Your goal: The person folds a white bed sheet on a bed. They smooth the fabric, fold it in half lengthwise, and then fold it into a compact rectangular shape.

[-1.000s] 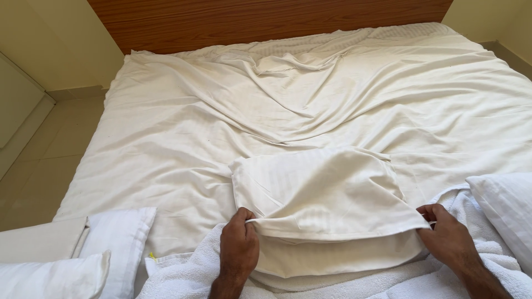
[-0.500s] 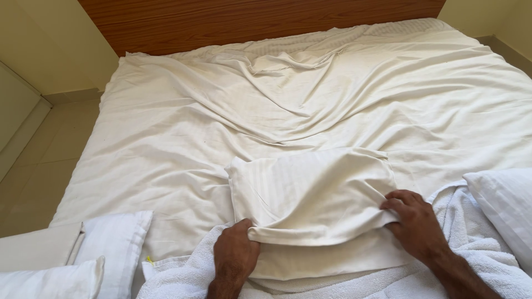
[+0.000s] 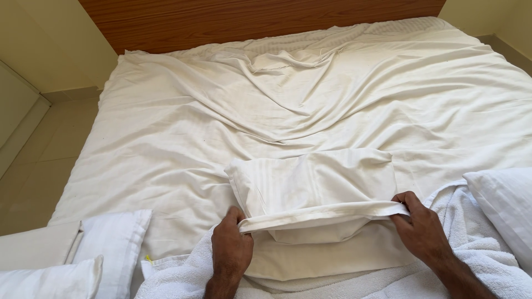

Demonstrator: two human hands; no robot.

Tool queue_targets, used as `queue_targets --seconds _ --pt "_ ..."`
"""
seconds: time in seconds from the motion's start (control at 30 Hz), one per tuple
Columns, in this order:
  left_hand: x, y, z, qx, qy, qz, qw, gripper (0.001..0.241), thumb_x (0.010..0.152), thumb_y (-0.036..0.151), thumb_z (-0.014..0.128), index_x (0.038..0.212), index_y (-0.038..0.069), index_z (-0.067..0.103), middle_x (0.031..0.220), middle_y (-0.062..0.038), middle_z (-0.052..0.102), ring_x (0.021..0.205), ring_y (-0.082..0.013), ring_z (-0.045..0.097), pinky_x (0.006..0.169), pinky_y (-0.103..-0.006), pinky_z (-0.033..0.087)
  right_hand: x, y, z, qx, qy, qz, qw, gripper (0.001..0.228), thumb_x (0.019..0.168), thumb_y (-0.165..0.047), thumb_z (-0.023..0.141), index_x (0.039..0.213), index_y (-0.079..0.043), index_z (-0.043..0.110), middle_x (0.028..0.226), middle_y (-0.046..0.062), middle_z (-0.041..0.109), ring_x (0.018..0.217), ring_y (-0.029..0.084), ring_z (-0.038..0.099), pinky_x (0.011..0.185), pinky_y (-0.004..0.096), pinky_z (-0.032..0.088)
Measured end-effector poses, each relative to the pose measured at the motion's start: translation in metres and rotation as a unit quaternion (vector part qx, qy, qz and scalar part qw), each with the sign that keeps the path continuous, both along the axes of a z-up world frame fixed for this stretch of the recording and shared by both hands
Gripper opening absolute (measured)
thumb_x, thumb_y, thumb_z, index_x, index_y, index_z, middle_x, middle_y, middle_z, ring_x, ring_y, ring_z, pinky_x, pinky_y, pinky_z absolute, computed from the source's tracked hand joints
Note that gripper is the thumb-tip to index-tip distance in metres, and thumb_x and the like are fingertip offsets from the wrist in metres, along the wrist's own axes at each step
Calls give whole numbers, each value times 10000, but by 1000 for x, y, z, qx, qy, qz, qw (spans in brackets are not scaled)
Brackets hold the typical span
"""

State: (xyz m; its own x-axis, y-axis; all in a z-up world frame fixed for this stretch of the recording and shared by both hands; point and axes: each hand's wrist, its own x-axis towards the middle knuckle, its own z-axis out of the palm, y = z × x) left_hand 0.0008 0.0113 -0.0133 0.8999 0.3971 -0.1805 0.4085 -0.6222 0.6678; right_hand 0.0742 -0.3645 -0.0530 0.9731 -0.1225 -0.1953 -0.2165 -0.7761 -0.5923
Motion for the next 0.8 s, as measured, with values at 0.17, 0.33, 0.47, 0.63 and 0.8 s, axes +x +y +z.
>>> queue_targets --seconds 0.17,0.33,0.47,0.63,0.8 --pt "2 0 0 -30 27 -15 999 369 815 -38 605 1148 100 528 1017 -157 738 995 -339 740 927 -475 549 -3 5 1 -2 -47 97 994 536 799 -271 809 1217 -62 547 974 196 750 861 325 779 788 458 637" --pt "3 -7 17 -6 127 -59 990 311 888 82 613 1185 127 530 1034 -155 757 1022 -327 746 969 -481 535 0 5 -2 -83 -26 65 994 517 825 -214 770 1272 -87 542 965 180 781 802 311 797 765 450 656" --pt "3 -9 16 8 128 -97 987 510 874 202 732 1279 126 432 1038 -175 739 984 -341 751 955 -460 568 3 1 4 -98 19 -41 994 417 883 -240 766 1239 -97 600 924 197 792 714 321 787 685 448 659" --pt "3 -3 5 28 103 -69 992 533 852 185 723 1313 159 457 1000 -175 773 927 -336 766 905 -464 595 4 -23 -20 -36 -112 -70 991 261 961 -140 654 1206 -51 639 990 174 767 656 276 776 559 426 652" --pt "0 -3 10 54 33 -29 998 729 791 19 680 1453 200 433 936 -172 770 863 -360 755 842 -503 582 -4 -15 1 -3 -147 -94 985 318 959 -145 683 1260 -59 632 917 135 780 739 265 753 659 414 613"
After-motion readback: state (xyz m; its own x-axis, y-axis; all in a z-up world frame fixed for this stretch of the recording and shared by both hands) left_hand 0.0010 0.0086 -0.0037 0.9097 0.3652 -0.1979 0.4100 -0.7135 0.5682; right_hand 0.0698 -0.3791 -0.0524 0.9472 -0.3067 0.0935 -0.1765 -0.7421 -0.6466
